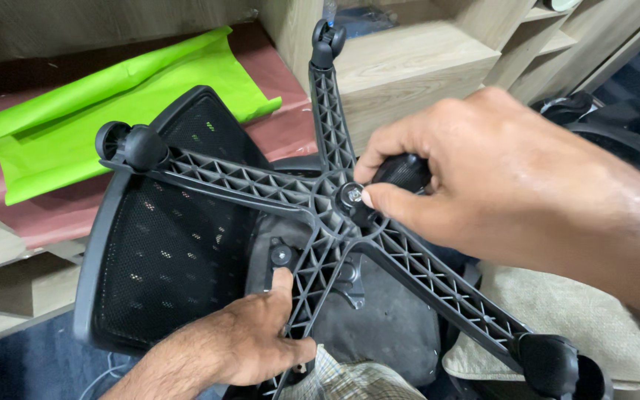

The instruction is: The person uses a black manual ratchet tool to tighten a central bolt on the underside of an office chair base. They hold the base steady with one hand while turning the tool with the other to secure the connection point.

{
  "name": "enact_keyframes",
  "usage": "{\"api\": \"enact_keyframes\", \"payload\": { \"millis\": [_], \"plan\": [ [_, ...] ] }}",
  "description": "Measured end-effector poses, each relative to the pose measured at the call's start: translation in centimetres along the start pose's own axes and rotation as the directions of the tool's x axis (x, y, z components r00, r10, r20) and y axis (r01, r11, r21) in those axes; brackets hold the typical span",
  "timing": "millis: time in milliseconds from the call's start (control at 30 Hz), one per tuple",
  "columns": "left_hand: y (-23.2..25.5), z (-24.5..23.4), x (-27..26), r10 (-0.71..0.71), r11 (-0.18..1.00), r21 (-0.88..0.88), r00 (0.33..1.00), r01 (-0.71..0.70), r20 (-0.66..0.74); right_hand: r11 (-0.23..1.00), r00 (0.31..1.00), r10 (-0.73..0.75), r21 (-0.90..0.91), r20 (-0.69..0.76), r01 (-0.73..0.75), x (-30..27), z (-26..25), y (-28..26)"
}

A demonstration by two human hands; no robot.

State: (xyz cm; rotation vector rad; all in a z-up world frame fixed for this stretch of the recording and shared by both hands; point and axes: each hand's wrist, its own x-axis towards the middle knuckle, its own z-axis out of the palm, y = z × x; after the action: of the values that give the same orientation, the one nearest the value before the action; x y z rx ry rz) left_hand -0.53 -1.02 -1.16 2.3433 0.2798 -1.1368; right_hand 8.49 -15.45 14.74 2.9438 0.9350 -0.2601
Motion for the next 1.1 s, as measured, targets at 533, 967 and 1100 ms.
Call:
{"api": "enact_keyframes", "payload": {
  "millis": [533, 967, 1100],
  "plan": [
    [0.0, 0.1, 0.1, -0.018, 1.000, 0.022, 1.000, 0.018, 0.011, 0.972, 0.981, -0.186, 0.154, 0.048, 0.177, 1.4, 3.8, 1.8],
    [-0.2, 0.3, 0.4, -0.013, 1.000, 0.021, 1.000, 0.013, -0.008, 0.689, 0.675, -0.698, 0.035, -0.239, 0.724, 3.0, 6.8, 5.7],
    [-0.2, 0.4, 0.3, 0.021, 0.999, 0.028, 0.999, -0.020, -0.039, 0.852, 0.862, -0.489, 0.141, -0.135, 0.505, 2.3, 5.9, 4.8]
  ]
}}
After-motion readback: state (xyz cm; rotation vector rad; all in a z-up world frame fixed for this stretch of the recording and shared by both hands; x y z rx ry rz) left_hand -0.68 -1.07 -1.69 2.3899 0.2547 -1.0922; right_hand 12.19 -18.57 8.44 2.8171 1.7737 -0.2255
